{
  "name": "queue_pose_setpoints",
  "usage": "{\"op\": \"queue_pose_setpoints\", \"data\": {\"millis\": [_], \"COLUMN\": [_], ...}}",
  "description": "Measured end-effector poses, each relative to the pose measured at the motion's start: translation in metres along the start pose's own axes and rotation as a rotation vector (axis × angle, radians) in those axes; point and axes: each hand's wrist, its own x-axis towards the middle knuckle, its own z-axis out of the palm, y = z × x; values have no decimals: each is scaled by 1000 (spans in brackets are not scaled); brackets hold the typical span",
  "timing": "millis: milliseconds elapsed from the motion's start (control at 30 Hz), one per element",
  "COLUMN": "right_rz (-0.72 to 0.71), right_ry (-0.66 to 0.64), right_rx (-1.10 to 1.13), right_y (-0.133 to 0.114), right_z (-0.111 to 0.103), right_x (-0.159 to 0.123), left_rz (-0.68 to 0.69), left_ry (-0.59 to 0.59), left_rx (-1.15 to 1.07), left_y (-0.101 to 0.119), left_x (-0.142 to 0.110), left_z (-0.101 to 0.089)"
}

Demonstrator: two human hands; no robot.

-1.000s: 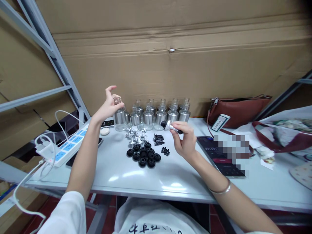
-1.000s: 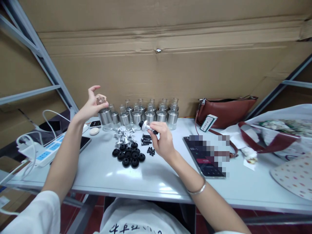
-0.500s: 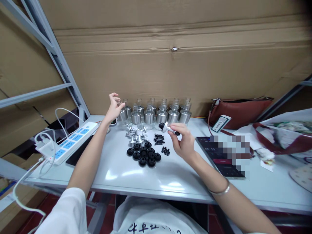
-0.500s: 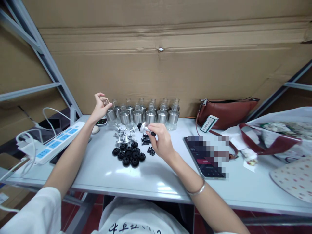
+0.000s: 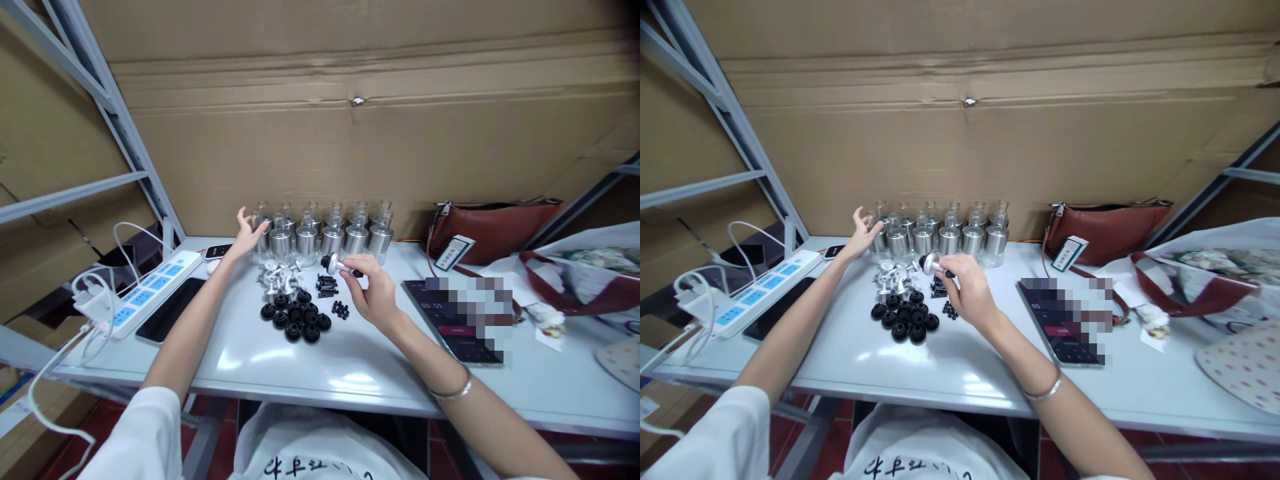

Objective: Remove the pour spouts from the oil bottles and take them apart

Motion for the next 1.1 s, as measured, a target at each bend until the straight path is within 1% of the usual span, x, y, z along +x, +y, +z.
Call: {"op": "queue_pose_setpoints", "data": {"millis": [67, 167, 400, 500, 567, 633, 733, 800, 833, 900, 967, 1033, 1100], "right_rz": [-1, -6, 2, 19, 23, 20, 11, 31, 72, 228, 431, 591, 702], "right_ry": [-15, -28, -36, -13, -1, -8, -24, -30, -38, -92, -221, -394, -532], "right_rx": [2, 4, -9, -31, -44, -48, -41, -39, -39, -27, 37, 192, 428], "right_y": [0, 0, 2, 3, 4, 3, 2, 1, 2, 5, 14, 28, 45], "right_z": [0, 2, 1, 0, 0, 0, 0, 0, 0, 3, 9, 18, 31], "right_x": [0, -1, -1, -1, 0, 0, -1, -1, -1, 0, 4, 10, 15], "left_rz": [-21, -31, -8, 61, 136, 181, 182, 175, 172, 172, 182, 178, 149], "left_ry": [-60, -91, -49, -26, -38, -51, -39, -24, -17, -5, -2, -6, -14], "left_rx": [-5, 36, 30, 126, 230, 314, 377, 399, 410, 424, 429, 426, 423], "left_y": [-1, 0, -5, -4, -1, 2, 3, 2, 2, 2, 4, 6, 9], "left_x": [-1, -4, 0, 1, 0, -2, -5, -6, -6, -7, -7, -8, -8], "left_z": [-3, -6, -5, -4, -3, -2, 0, 0, 0, 0, 1, 1, 1]}}
